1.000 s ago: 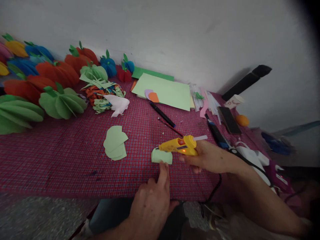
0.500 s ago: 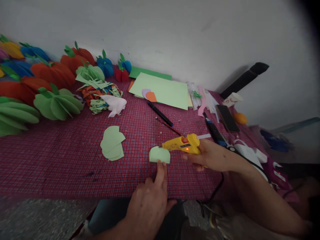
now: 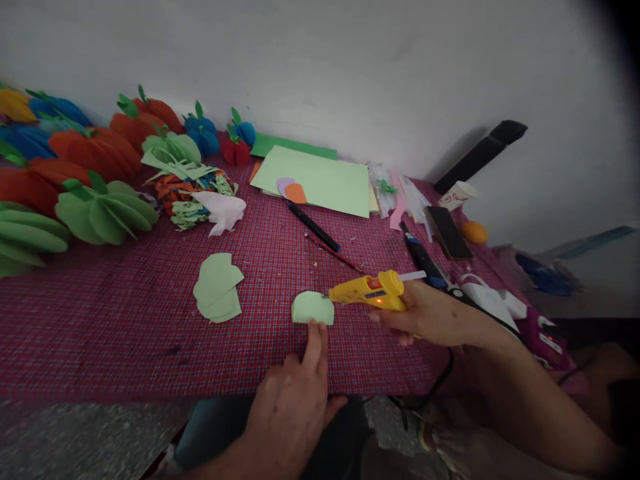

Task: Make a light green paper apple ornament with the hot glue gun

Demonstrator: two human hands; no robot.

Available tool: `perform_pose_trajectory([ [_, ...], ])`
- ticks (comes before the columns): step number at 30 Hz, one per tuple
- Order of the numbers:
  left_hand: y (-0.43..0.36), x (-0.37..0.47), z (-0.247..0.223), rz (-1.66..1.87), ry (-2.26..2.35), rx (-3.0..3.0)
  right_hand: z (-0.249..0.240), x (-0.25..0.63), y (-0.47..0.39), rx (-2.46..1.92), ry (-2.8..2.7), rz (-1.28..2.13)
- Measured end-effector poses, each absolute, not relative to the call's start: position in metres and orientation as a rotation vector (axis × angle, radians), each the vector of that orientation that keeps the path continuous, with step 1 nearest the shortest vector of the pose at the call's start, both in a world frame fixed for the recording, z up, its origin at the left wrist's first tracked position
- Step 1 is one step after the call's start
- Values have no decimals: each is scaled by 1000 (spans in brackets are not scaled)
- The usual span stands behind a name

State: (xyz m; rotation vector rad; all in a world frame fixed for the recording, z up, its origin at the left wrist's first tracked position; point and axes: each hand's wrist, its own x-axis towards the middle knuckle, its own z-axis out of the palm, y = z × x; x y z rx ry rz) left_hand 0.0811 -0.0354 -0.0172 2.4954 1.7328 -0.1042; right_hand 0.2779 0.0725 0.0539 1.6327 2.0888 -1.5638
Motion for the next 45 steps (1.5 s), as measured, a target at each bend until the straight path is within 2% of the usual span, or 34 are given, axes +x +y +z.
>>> perform_pose_trajectory([
  [34,-36,81,-16,-104,1749,2510,65,289,42,1591,2036,-1479],
  [40,-34,82,-10,-123,1761,2497,78,301,35,1767,2031,-1529],
  [42,-34,82,-7,-100,1758,2489,82,307,33,1920,2132,-1401],
  [45,-37,78,0,15,1703,2508,78,314,38,2110,2360,-902],
])
